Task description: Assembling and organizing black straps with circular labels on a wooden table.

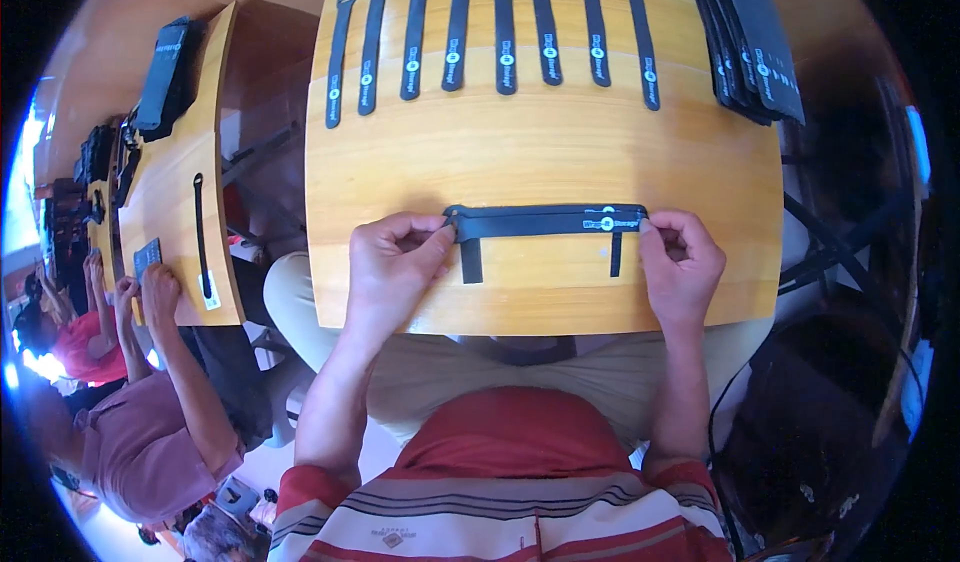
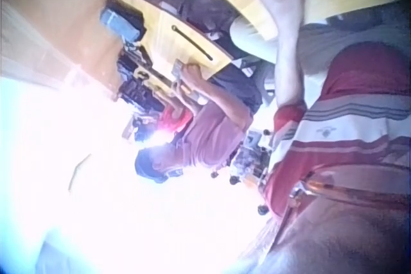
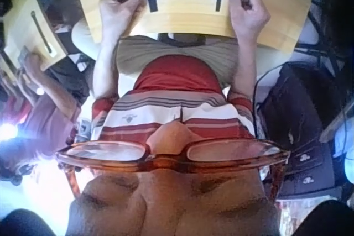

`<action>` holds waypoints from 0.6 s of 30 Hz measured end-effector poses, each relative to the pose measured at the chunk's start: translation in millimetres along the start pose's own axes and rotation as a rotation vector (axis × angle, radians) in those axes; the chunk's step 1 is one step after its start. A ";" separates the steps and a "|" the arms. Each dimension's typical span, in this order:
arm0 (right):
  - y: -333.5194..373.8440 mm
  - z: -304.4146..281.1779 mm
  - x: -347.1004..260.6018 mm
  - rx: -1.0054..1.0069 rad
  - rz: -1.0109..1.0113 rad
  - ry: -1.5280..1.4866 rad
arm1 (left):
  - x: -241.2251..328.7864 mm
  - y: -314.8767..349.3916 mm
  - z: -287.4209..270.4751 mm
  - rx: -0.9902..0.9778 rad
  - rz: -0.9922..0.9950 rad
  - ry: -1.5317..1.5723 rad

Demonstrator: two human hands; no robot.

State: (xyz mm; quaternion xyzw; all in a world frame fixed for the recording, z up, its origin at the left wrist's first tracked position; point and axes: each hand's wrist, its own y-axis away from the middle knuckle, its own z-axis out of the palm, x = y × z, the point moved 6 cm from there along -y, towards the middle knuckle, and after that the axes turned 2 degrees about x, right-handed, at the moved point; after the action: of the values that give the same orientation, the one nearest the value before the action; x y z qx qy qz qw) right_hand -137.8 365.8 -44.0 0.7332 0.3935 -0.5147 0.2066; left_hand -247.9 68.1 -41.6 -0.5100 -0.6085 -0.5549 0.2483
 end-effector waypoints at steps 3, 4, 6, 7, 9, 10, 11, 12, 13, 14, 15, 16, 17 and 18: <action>0.3 -0.3 -0.1 -0.006 0.011 -0.004 | -0.1 -1.3 -0.8 -0.014 0.035 0.004; 0.4 -0.1 -0.2 -0.004 0.015 -0.006 | 1.5 -0.9 -0.2 -0.015 0.029 0.008; 0.6 1.5 -1.1 -0.009 0.011 -0.002 | 0.9 -0.7 -1.4 -0.013 0.021 0.012; 0.5 1.3 -2.2 -0.008 0.007 0.008 | 1.0 -0.8 -1.4 -0.019 0.034 0.000; 0.3 1.5 -3.7 -0.011 0.010 0.020 | 0.3 -1.0 -1.5 -0.023 0.046 -0.011; 0.2 1.5 -4.0 -0.011 0.013 0.032 | 0.2 -1.2 -1.4 -0.026 0.051 -0.006; 0.2 1.5 -3.1 -0.012 0.013 0.032 | 0.3 -1.4 -1.2 -0.029 0.056 -0.002; 0.2 1.0 -1.2 -0.010 0.011 0.034 | 0.2 -1.5 -0.9 -0.028 0.056 -0.001; 0.1 0.7 0.0 -0.009 0.010 0.036 | 0.3 -1.7 -0.6 -0.021 0.063 -0.013; 0.0 0.6 -0.2 -0.010 0.009 0.036 | 0.6 -1.8 -0.8 -0.014 0.070 -0.025; -0.1 0.6 -0.3 -0.015 0.016 0.044 | 0.7 -1.6 -1.1 -0.013 0.070 -0.025; -0.2 0.7 0.0 -0.020 0.023 0.052 | 1.0 -1.3 -1.0 -0.017 0.070 -0.024; -0.2 0.6 0.2 -0.021 0.022 0.052 | 1.2 -1.0 -0.9 -0.021 0.070 -0.023; -0.2 0.5 0.3 -0.021 0.015 0.058 | 0.5 -1.1 -1.2 -0.020 0.069 -0.023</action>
State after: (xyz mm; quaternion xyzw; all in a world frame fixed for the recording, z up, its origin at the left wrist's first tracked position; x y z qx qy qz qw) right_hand -138.2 365.6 -44.4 0.7486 0.3991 -0.4874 0.2067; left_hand -249.3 67.4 -41.2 -0.5396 -0.5875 -0.5463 0.2553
